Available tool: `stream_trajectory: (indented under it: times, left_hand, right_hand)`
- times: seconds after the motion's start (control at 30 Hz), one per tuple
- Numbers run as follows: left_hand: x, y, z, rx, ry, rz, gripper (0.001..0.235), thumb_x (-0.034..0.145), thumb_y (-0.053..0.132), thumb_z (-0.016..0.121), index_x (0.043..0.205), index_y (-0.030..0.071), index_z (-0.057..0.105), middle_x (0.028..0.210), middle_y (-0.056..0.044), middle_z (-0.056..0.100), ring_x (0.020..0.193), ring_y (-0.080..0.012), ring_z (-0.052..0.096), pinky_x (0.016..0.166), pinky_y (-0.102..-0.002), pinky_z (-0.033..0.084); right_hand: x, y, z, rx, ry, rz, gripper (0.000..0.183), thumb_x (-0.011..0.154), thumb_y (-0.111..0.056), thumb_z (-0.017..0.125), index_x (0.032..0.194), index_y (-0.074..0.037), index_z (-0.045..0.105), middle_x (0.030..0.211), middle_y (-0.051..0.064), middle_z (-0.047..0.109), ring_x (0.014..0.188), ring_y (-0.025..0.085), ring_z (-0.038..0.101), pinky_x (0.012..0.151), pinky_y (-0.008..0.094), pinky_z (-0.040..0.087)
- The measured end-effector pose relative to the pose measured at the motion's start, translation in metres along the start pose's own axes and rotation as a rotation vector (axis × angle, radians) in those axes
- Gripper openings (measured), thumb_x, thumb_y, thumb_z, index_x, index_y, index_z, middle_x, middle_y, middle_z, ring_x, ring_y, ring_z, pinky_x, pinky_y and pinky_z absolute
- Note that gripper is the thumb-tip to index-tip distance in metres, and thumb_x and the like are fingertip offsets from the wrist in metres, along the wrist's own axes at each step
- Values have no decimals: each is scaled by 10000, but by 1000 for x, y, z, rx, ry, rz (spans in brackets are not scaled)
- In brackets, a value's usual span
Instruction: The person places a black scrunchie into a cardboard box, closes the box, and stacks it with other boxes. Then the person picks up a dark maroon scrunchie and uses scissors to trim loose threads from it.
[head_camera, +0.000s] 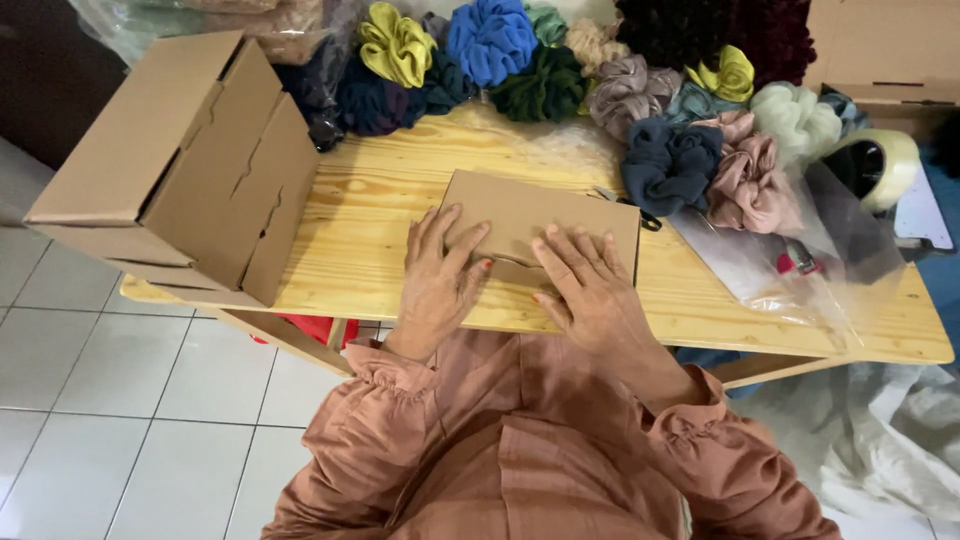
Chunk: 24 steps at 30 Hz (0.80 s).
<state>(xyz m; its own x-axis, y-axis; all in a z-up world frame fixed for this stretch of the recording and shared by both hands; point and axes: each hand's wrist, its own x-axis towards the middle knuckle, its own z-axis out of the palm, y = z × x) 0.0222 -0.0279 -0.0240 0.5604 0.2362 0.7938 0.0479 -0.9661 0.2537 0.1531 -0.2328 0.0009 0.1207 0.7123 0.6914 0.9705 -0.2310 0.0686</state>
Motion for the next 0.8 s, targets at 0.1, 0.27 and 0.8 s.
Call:
stream_trajectory:
  times: [0.1, 0.27, 0.8]
  left_hand:
    - [-2, -1, 4, 10, 0, 16, 395, 1063, 413, 491, 1397, 236, 608, 1432, -187, 528, 1332, -481, 499, 1085, -646, 371]
    - [-4, -4, 4, 38, -70, -16, 418, 1022, 430, 562, 1409, 277, 607, 1480, -142, 501, 1362, -441, 486, 1110, -652, 353]
    - [2, -26, 1, -575, -162, -484, 1064, 759, 281, 865, 1613, 112, 254, 1587, -243, 369, 1458, -413, 381, 1214, -496, 319]
  right_hand:
    - [-2, -17, -7, -92, -255, -1, 755, 970, -450, 563, 1646, -229, 310, 1699, 11, 317, 1545, 374, 270, 1236, 623, 131]
    - [-1, -5, -13, 3, -327, 40, 755, 953, -530, 555, 1629, -275, 337, 1688, -28, 321, 1555, 327, 239, 1237, 594, 138]
    - [-39, 53, 5, 335, -142, 330, 735, 906, -340, 695, 1556, -83, 468, 1587, 190, 436, 1498, 498, 304, 1220, 514, 298]
